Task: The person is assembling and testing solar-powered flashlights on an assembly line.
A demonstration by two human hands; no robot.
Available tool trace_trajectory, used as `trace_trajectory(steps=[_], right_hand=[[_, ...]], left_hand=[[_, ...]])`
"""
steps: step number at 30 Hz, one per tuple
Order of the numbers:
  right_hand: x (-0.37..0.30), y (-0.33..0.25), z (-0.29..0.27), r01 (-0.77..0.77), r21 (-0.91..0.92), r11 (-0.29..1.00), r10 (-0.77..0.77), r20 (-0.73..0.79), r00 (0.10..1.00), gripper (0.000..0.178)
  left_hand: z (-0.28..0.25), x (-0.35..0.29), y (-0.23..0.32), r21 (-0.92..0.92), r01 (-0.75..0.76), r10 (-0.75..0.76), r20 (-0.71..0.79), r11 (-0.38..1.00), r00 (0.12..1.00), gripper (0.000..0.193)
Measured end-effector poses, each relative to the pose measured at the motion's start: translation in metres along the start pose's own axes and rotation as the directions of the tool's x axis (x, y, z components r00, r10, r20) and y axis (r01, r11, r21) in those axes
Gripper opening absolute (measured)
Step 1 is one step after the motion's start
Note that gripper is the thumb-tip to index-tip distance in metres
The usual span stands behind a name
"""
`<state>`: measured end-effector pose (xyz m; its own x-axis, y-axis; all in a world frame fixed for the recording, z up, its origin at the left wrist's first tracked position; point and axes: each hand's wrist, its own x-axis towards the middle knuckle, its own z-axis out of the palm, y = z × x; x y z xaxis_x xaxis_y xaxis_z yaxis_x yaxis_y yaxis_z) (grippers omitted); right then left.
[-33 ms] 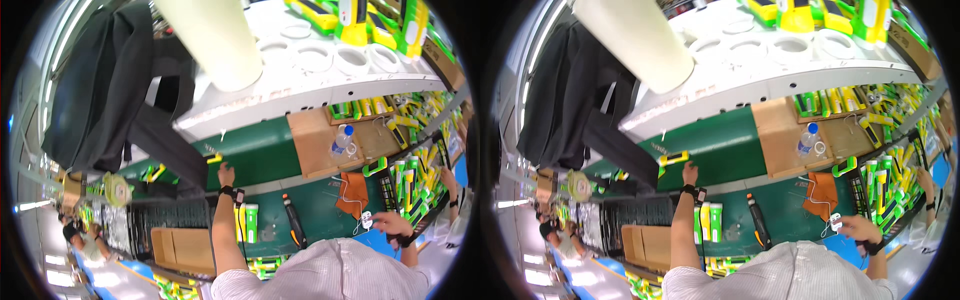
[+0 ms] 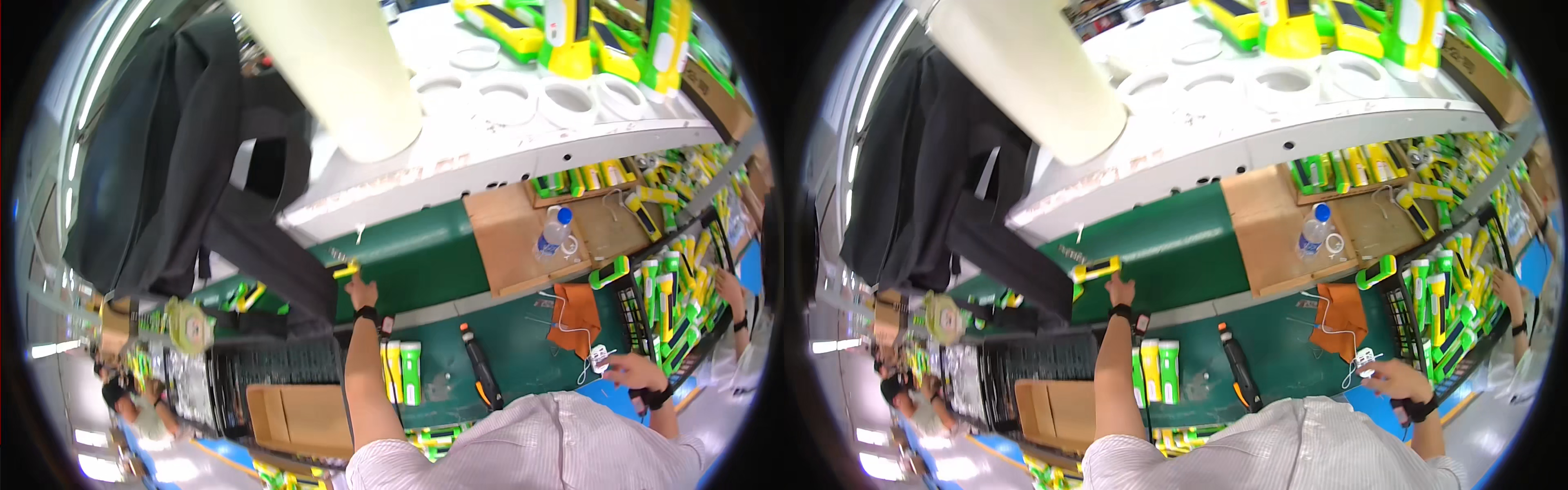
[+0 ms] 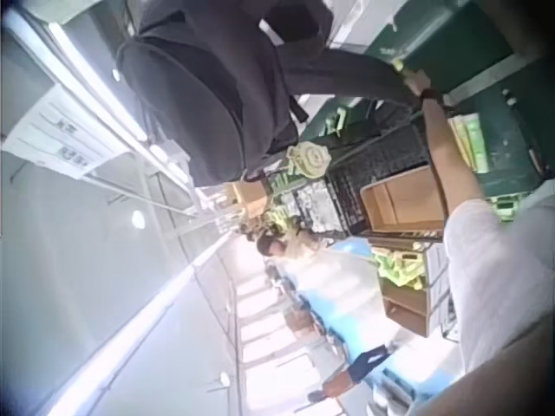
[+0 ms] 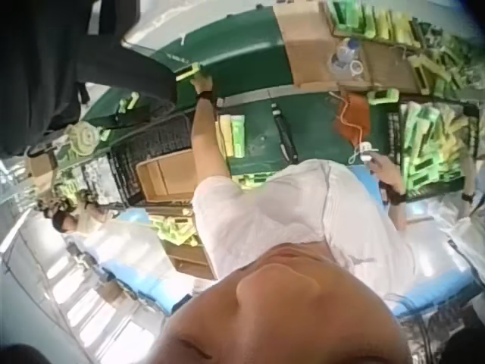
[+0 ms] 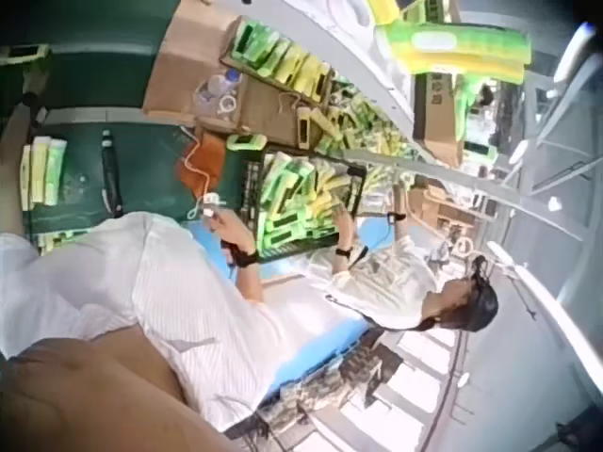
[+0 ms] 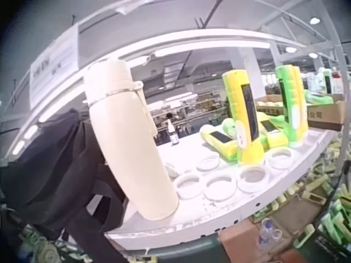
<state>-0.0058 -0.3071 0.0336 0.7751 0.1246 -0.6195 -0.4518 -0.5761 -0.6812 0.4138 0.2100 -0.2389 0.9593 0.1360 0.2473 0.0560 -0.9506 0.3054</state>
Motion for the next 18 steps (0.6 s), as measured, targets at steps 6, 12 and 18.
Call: trace_trajectory(steps=[6, 12, 18], right_hand=[[-0.005, 0.084, 0.085, -0.266, -0.108, 0.958, 0.234, -0.244, 0.941, 0.036], [-0.016, 0.079, 0.099, -0.387, -0.156, 0.909, 0.337, -0.273, 0.901, 0.038], [0.007, -0.071, 0.052, -0.226, -0.683, 0.695, -0.067, -0.373, 0.925, 0.03]], left_hand=[[0.01, 0.053, 0.067, 0.34, -0.081, -0.08, 0.433, 0.937, 0.898, 0.075], [0.022, 0.08, 0.049, 0.5, -0.17, -0.159, 0.549, 0.849, 0.82, 0.087], [-0.008, 0.031, 0.048, 0.161, -0.344, 0.218, 0.515, 0.925, 0.829, 0.066]])
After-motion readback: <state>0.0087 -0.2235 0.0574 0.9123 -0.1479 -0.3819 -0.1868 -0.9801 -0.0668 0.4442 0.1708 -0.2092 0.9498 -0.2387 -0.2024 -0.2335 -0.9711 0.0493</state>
